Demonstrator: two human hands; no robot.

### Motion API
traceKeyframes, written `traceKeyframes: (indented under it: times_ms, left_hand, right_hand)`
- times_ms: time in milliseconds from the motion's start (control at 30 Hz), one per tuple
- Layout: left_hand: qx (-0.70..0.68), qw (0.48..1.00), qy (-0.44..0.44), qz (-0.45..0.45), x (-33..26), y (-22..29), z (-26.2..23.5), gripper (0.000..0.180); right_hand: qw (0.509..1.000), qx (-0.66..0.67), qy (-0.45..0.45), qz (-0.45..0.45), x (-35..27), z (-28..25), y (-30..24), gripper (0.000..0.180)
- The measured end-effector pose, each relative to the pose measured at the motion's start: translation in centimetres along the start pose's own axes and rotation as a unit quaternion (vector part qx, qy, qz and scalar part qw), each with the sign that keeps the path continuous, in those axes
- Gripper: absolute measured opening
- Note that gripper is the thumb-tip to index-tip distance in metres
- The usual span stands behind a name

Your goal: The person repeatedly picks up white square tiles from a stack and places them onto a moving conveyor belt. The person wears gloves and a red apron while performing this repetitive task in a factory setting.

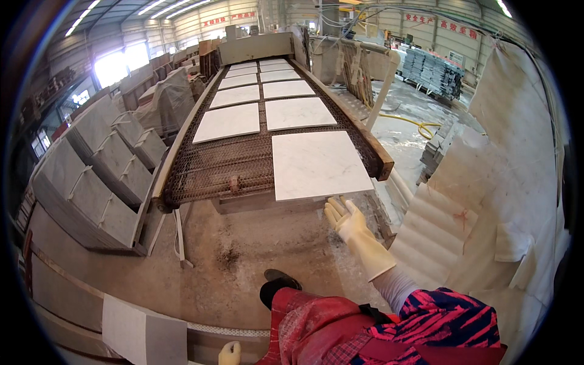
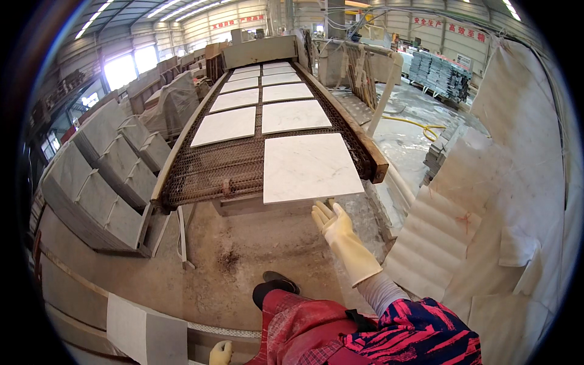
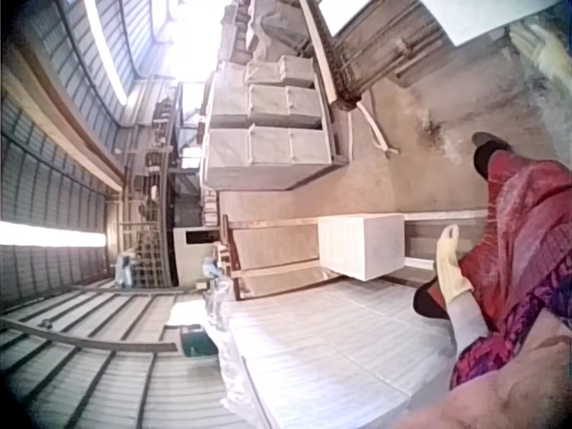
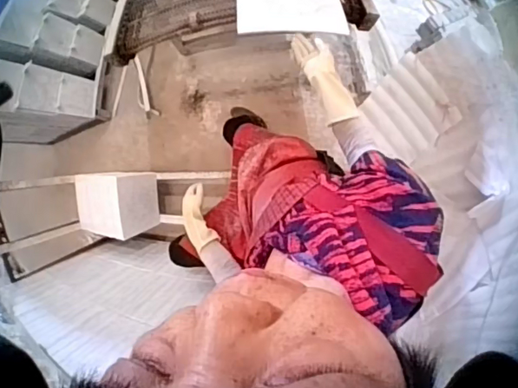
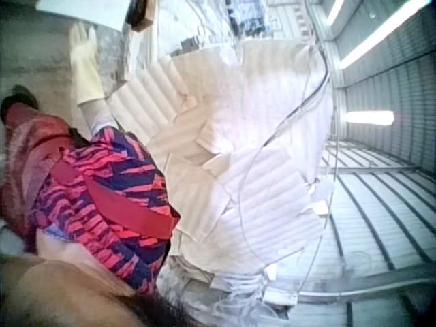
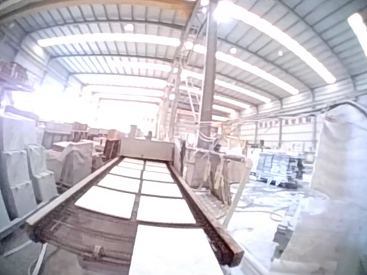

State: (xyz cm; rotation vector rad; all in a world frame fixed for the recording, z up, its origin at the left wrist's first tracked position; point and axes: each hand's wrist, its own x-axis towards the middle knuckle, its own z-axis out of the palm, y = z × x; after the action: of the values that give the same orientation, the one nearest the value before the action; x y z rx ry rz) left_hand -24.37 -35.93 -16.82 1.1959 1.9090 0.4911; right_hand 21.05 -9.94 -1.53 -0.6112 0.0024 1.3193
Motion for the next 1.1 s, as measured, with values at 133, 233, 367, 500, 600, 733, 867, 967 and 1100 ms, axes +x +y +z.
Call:
traceKeyframes:
  times_ms: [133,233,367,500,600,733,867,967,1100]
  left_hand:
    - [0.017,1.0,0.014,0.014,0.3,-0.3,0.1,0.046]
    - [0.029,0.999,0.012,0.005,0.2,-0.2,-0.1,0.046]
    - [0.028,0.999,0.02,0.002,-0.1,0.2,-0.1,0.046]
    - [0.016,1.0,0.013,0.007,0.7,-0.8,0.4,0.045]
    - [0.009,1.0,0.015,0.003,0.6,-1.2,0.4,0.045]
    - [0.05,0.998,0.008,-0.034,-0.1,1.0,-0.1,0.046]
    - [0.042,0.998,-0.008,-0.041,0.5,-0.1,0.3,0.046]
    - [0.052,0.998,-0.011,-0.038,0.7,-0.6,0.6,0.045]
    - [0.044,0.998,-0.017,-0.031,0.4,-0.8,0.4,0.044]
  right_hand:
    - [0.999,-0.015,-0.019,0.045,0.3,-1.8,1.0,0.04]
    - [0.995,-0.04,-0.018,0.086,0.4,-3.1,2.4,0.04]
    - [0.99,-0.077,-0.004,0.116,0.6,-5.2,3.9,0.042]
    - [0.987,-0.092,0.011,0.128,0.5,-5.6,4.7,0.042]
    - [0.985,-0.115,-0.012,0.13,0.2,-5.4,5.0,0.043]
    - [0.973,-0.175,-0.039,0.145,0.0,-5.6,5.0,0.044]
    - [0.932,-0.319,-0.088,0.146,-0.1,-6.0,5.4,0.046]
    - [0.845,-0.509,-0.135,0.088,-0.8,-6.2,5.6,0.048]
    - [0.631,-0.757,-0.166,-0.015,-3.2,-4.1,6.5,0.046]
